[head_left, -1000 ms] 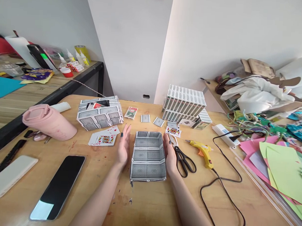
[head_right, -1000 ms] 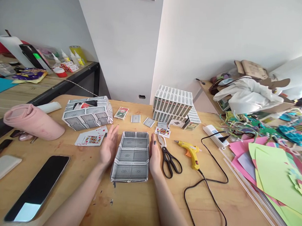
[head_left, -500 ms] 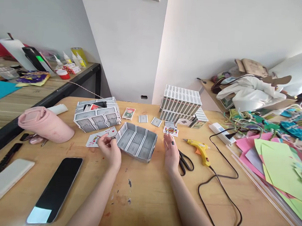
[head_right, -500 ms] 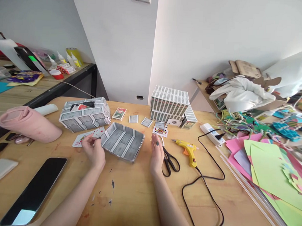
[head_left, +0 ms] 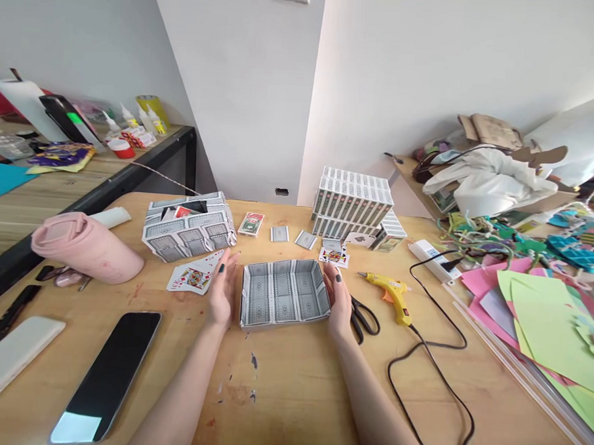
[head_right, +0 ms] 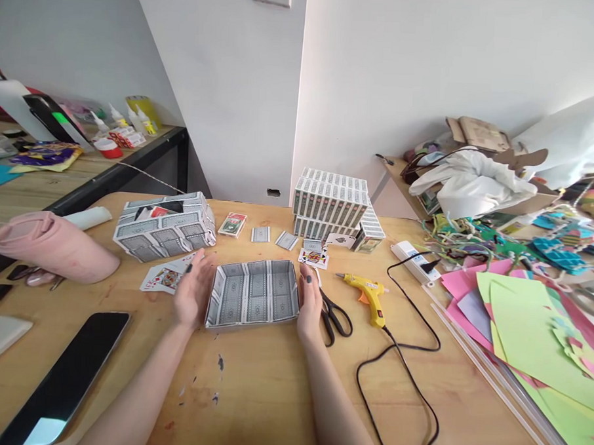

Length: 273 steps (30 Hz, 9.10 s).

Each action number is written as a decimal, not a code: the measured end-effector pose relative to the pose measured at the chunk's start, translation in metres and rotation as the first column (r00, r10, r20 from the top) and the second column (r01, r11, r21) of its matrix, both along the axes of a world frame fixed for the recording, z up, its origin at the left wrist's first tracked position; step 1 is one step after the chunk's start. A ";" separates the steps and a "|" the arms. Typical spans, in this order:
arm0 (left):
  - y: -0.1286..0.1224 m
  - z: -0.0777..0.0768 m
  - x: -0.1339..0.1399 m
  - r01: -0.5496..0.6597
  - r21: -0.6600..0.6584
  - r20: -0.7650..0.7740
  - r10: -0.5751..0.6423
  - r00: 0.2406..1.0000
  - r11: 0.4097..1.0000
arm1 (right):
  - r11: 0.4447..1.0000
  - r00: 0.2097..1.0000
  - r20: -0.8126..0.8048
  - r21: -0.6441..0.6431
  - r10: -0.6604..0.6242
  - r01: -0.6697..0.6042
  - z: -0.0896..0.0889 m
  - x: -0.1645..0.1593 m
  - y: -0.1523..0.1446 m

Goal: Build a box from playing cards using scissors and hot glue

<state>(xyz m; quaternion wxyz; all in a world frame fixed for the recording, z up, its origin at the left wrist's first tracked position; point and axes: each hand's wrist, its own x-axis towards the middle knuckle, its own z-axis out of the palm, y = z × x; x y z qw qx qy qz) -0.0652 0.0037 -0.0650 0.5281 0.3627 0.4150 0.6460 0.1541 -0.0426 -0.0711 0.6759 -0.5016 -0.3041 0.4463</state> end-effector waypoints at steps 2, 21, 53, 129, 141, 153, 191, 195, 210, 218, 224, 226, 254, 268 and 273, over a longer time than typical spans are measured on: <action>-0.003 0.002 0.000 0.152 0.001 -0.146 -0.150 0.978 0.988 | 0.988 0.986 0.071 0.013 0.152 -0.153 0.001 0.001 0.000; -0.001 0.018 -0.057 -0.212 0.128 -0.991 0.116 -0.067 0.969 | 0.982 0.979 -0.083 -0.035 0.184 -0.187 0.007 0.001 0.005; -0.035 0.064 -0.015 0.066 0.299 -0.707 0.174 0.685 0.952 | 0.980 0.950 0.262 0.063 0.168 -0.191 0.055 -0.007 -0.035; -0.013 0.140 0.023 0.467 0.847 -0.511 0.629 0.585 0.254 | 0.920 0.953 0.202 0.280 0.225 -0.276 0.160 0.015 -0.004; -0.011 0.143 0.025 0.433 0.820 -0.549 0.301 0.780 0.374 | 0.890 0.893 0.384 0.286 0.234 -0.356 0.152 0.002 0.001; -0.009 0.144 0.026 0.541 0.708 -0.664 0.167 0.729 0.454 | 0.875 0.809 0.524 0.220 0.267 -0.431 0.147 0.009 0.003; 0.001 0.132 0.028 0.592 -0.045 -0.430 -0.550 0.716 0.805 | 0.730 0.708 0.202 -0.064 0.677 -0.680 0.147 -0.002 0.008; 0.016 0.123 0.028 0.508 -0.127 -0.331 -0.519 0.788 0.852 | 0.758 0.766 0.018 -0.160 0.643 -0.633 0.141 -0.014 0.015; 0.047 0.061 0.033 0.424 -0.013 0.107 -0.420 0.901 0.906 | 0.901 0.913 -0.112 -0.155 0.392 -0.406 0.118 -0.010 0.037; 0.045 0.047 0.042 -0.101 0.150 -0.059 0.110 0.992 0.984 | 0.884 0.902 -0.048 -0.187 0.428 -0.429 0.121 -0.009 0.035; 0.031 0.044 0.046 0.183 0.103 -0.069 -0.176 0.982 0.978 | 0.910 0.931 0.016 -0.215 0.366 -0.354 0.122 -0.009 0.036; 0.026 0.039 0.046 0.319 0.126 -0.091 -0.310 0.947 0.939 | 0.910 0.932 0.030 -0.229 0.360 -0.345 0.122 -0.007 0.036; 0.019 0.045 0.042 0.303 0.145 -0.283 -0.254 0.925 0.942 | 0.846 0.875 0.070 -0.300 0.480 -0.440 0.123 0.003 0.035; 0.021 0.046 0.043 0.257 0.141 -0.238 -0.220 0.946 0.956 | 0.794 0.799 0.156 -0.323 0.581 -0.515 0.122 0.006 0.034; 0.020 0.047 0.046 0.307 0.141 -0.164 -0.283 0.945 0.941 | 0.792 0.764 0.246 -0.332 0.596 -0.512 0.123 0.012 0.032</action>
